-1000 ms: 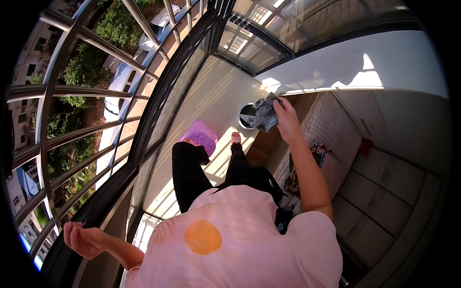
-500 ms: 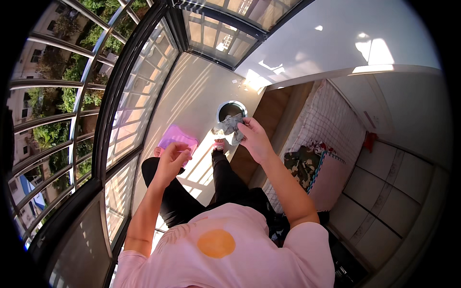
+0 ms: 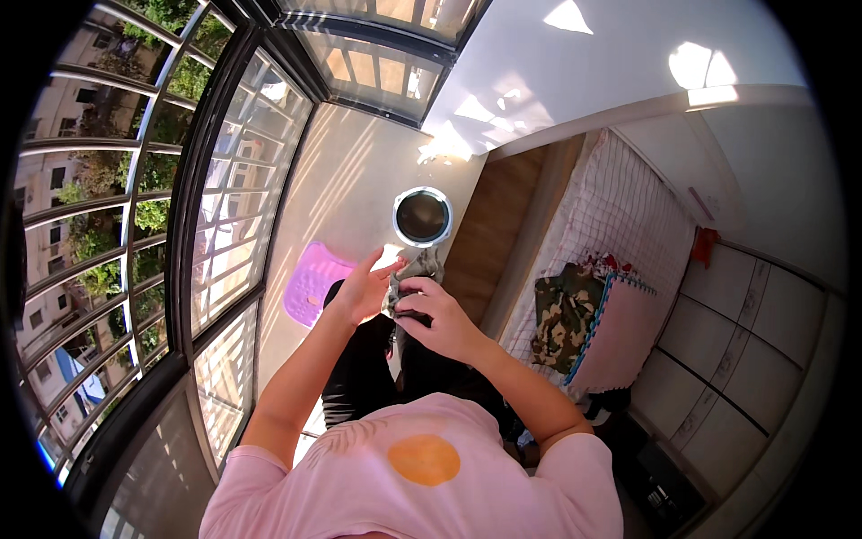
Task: The person cleans the window frame and screen on a balcony using a cloth. They wipe the frame and screen, then dip the cloth into a bucket of water to rinse it before continuing to wipe the frame.
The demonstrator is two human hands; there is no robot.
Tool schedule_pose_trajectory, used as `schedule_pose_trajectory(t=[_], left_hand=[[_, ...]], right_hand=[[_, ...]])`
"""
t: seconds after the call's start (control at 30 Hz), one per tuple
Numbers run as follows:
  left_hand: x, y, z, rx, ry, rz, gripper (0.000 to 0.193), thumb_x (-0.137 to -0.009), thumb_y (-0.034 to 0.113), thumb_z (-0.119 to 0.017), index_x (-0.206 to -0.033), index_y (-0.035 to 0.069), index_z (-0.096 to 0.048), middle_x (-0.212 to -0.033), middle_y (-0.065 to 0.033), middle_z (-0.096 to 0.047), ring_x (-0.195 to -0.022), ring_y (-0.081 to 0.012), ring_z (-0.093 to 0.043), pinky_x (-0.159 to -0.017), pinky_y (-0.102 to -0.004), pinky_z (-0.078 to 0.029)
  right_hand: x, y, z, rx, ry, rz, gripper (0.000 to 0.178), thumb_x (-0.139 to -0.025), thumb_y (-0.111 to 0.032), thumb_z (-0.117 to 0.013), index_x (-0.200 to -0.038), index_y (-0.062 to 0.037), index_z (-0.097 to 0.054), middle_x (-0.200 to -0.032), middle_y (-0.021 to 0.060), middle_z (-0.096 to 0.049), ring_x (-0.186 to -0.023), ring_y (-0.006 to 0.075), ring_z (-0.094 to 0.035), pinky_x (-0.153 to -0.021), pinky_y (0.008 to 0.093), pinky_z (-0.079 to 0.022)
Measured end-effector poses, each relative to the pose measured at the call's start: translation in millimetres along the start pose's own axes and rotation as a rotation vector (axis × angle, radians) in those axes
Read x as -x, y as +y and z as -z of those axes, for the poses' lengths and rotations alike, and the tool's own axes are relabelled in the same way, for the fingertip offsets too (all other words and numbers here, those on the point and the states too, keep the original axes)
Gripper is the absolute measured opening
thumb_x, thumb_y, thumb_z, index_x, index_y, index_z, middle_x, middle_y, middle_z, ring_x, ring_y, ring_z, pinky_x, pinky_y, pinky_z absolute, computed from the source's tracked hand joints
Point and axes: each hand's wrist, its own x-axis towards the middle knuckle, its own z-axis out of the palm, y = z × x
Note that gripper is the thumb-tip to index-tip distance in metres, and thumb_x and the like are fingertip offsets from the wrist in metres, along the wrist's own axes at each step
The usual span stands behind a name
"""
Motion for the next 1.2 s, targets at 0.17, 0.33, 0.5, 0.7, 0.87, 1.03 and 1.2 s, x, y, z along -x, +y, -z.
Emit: schedule_pose_trajectory(t=[0.17,0.33,0.5,0.7,0.87,1.03,1.2], left_hand=[[-41,2,36,-0.173,0.025,-0.101,0.024,-0.089,0.014,-0.05,-0.112,0.006,-0.045,-0.106,-0.0128,-0.055,-0.098,-0.0271,-0.057,-0.082,-0.0414,-0.05],[-51,14,39,-0.041,-0.08,-0.044,0.026,-0.09,0.006,-0.043,-0.117,0.003,-0.044,-0.108,-0.0153,-0.057,-0.098,-0.0278,-0.059,-0.085,-0.0411,-0.051],[-84,41,76,-0.156,-0.147,-0.05,0.031,-0.092,0.012,-0.039,-0.117,-0.005,-0.044,-0.108,-0.0178,-0.057,-0.096,-0.0271,-0.06,-0.084,-0.0397,-0.051],[-127,70,96,-0.648,-0.076,-0.004,0.033,-0.083,0.004,-0.052,-0.116,0.0,-0.047,-0.104,-0.0105,-0.059,-0.093,-0.0187,-0.061,-0.076,-0.0319,-0.052],[-211,101,144,-1.284,-0.169,-0.034,0.041,-0.079,0.001,-0.06,-0.118,0.003,-0.048,-0.105,-0.0057,-0.058,-0.093,-0.0128,-0.055,-0.08,-0.0274,-0.046],[-287,125,174,-1.221,-0.02,-0.405,0.029,-0.084,0.015,-0.06,-0.109,0.003,-0.052,-0.111,-0.0103,-0.055,-0.103,-0.0176,-0.054,-0.088,-0.0334,-0.044],[-369,130,225,-0.806,0.167,0.128,0.048,-0.088,0.042,-0.049,-0.106,-0.002,-0.052,-0.109,-0.0179,-0.055,-0.098,-0.0283,-0.056,-0.087,-0.042,-0.046]], right_hand=[[1,38,-21,0.312,-0.056,0.27,0.014,-0.071,-0.006,-0.068,-0.084,-0.0053,-0.061,-0.113,0.013,-0.048,-0.101,0.029,-0.051,-0.085,0.0355,-0.044],[-8,72,-40,0.114,0.084,0.056,0.016,-0.073,-0.004,-0.066,-0.087,-0.0038,-0.059,-0.109,0.0122,-0.05,-0.096,0.0292,-0.054,-0.08,0.0343,-0.047],[-43,166,-55,-0.318,0.512,-0.355,0.028,-0.078,-0.006,-0.066,-0.102,-0.001,-0.052,-0.104,0.0065,-0.052,-0.095,0.016,-0.055,-0.081,0.0259,-0.047],[-86,261,-38,-0.839,0.188,-0.661,0.033,-0.086,-0.024,-0.06,-0.11,-0.0027,-0.053,-0.094,0.0015,-0.057,-0.087,0.009,-0.055,-0.075,0.0229,-0.045],[-108,331,-27,-1.009,0.329,-0.515,0.026,-0.084,-0.013,-0.062,-0.107,-0.0023,-0.056,-0.095,0.0018,-0.06,-0.083,0.0093,-0.058,-0.072,0.025,-0.048],[-109,374,-16,-0.95,0.45,-0.171,0.033,-0.087,-0.006,-0.055,-0.119,-0.0034,-0.047,-0.112,0.0049,-0.056,-0.105,0.0161,-0.053,-0.091,0.035,-0.045],[-117,450,-37,-0.764,0.444,-0.065,0.033,-0.087,-0.006,-0.055,-0.119,-0.0038,-0.049,-0.115,0.0039,-0.054,-0.104,0.0121,-0.051,-0.09,0.0289,-0.041]])
